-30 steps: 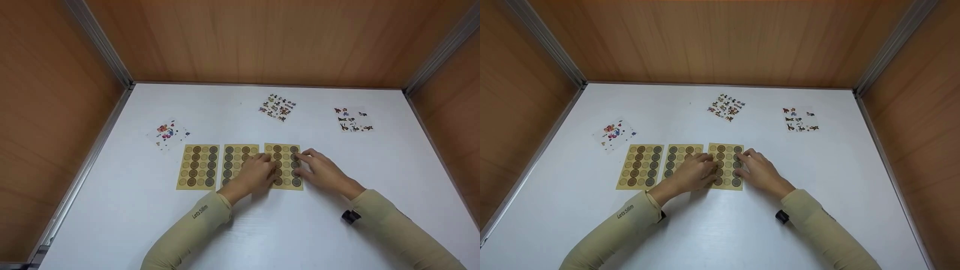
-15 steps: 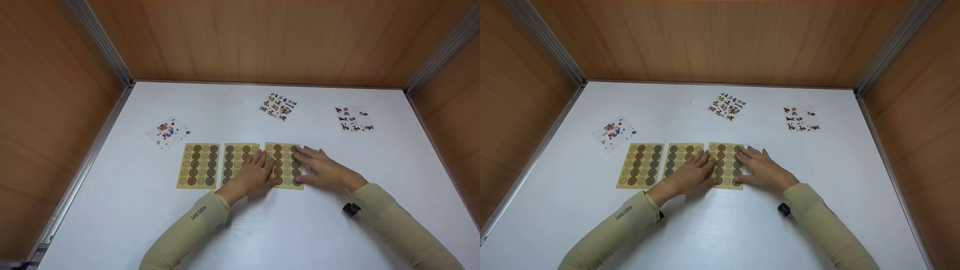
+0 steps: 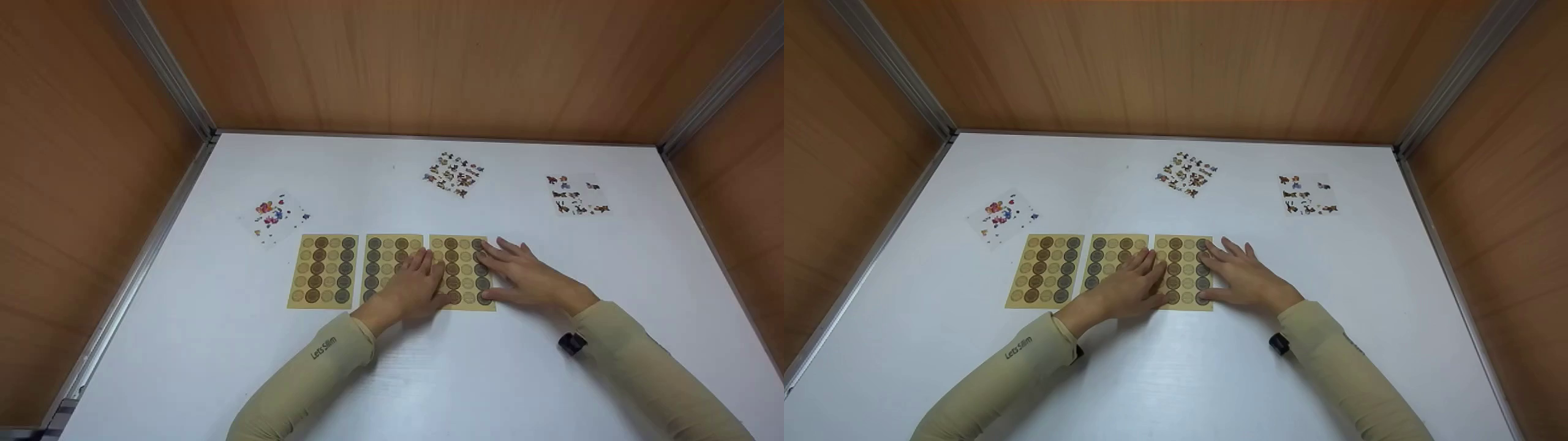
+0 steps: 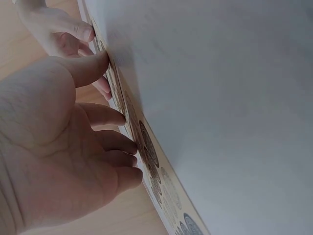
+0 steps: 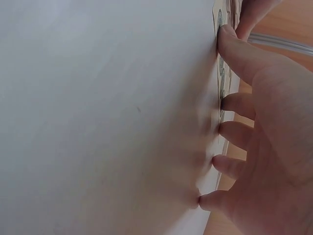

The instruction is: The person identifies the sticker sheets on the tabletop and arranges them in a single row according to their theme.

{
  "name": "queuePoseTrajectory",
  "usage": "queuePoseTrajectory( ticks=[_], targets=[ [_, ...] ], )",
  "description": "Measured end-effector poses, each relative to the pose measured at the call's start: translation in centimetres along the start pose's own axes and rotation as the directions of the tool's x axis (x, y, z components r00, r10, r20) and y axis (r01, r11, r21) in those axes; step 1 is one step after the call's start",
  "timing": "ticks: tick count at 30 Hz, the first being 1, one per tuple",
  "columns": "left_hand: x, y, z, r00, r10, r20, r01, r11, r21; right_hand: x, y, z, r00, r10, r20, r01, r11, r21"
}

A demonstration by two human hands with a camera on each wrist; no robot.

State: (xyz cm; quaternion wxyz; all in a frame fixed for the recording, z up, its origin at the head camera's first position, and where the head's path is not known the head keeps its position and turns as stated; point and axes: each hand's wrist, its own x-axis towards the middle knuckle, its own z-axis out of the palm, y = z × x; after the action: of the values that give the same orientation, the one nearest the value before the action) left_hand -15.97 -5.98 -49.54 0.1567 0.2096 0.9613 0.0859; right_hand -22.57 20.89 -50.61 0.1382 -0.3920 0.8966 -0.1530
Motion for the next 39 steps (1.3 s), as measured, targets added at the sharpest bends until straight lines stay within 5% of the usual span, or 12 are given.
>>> queuePoseTrajectory(
  ticks=[30,35,39],
  targets=[
    [-0.7,-0.7,-0.9,1.000,0.007,-0.019,-0.007,1.000,0.021,0.5,-0.7,-0.3,1.000,-0.006,-0.001,0.006,0.999,0.037],
    [-1.6,-2.2,-2.1,0.999,-0.003,-0.045,0.003,1.000,-0.020,1.6,-1.5,-1.3,1.000,0.010,0.006,-0.010,0.997,0.074],
    [-2.8,-4.8,-3.9,0.994,-0.086,-0.066,0.080,0.993,-0.088,3.4,-2.7,-2.1,1.000,-0.011,0.017,0.009,0.996,0.088]
  ],
)
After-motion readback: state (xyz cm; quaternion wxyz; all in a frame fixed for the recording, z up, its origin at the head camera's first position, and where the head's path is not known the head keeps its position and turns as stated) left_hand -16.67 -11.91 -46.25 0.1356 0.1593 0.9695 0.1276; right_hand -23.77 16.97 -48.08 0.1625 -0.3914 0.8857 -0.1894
